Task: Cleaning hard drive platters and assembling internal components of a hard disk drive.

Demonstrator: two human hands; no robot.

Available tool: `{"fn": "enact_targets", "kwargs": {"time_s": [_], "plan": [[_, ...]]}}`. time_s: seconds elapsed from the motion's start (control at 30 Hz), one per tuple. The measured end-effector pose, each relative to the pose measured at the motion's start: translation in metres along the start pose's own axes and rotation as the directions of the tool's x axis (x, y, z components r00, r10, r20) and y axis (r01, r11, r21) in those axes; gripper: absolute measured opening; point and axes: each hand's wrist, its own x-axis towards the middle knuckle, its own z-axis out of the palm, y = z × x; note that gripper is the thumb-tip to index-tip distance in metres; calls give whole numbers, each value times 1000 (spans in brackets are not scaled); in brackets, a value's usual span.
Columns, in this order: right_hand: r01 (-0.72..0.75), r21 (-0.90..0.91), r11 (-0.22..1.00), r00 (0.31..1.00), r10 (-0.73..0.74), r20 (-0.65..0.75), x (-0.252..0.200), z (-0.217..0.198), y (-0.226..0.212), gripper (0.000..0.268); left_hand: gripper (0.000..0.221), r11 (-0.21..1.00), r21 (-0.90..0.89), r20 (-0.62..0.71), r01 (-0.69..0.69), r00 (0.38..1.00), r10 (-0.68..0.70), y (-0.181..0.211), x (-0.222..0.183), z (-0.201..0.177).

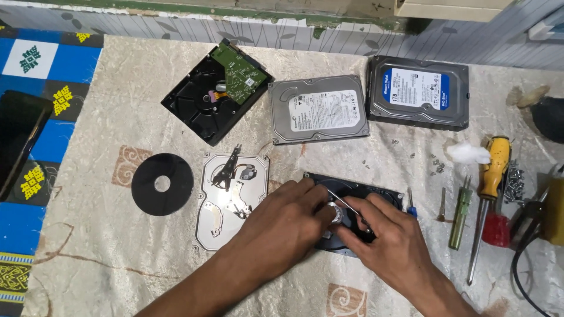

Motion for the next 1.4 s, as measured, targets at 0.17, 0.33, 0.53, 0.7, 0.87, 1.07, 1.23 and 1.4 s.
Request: {"fn": "enact_targets", "kwargs": {"time_s": [0.17, 0.33, 0.53, 0.7, 0.87, 1.07, 1.23, 1.4], "plan": [[-8, 16, 1000, 1000, 8, 10, -1, 0, 1, 46, 11, 994, 101, -31, -33, 999, 36, 2, 1, 7], [-26, 21, 999, 999, 25, 45, -4, 1, 4, 50, 4, 953, 300, 102, -40, 995, 10, 6, 7, 10], [-5, 53, 999, 1000, 5, -11, -2, 2, 0, 45, 7, 962, 273, 48, -19, 999, 6, 14, 8, -2], [-12, 58, 998, 998, 16, -68, 0, 0, -4, 45, 14, 998, 17, -149, 55, 987, -52, -2, 20, -44], [-37, -45, 998, 998, 35, -55, -6, -21, 21, 49, 15, 998, -56, -248, 35, 968, -47, -25, 48, -28], [-290, -110, 951, 923, 247, -296, -3, -65, 41, 36, 12, 998, 8, -229, -69, 971, 69, -40, 75, -2], [-366, -40, 930, 896, 341, -283, -3, -71, 47, 35, 20, 995, 90, -187, -33, 981, 49, -44, 81, 27], [-408, -150, 900, 909, 385, -163, 0, -70, 41, 42, 12, 993, 112, -152, -27, 987, 44, -49, 85, 40]]}}
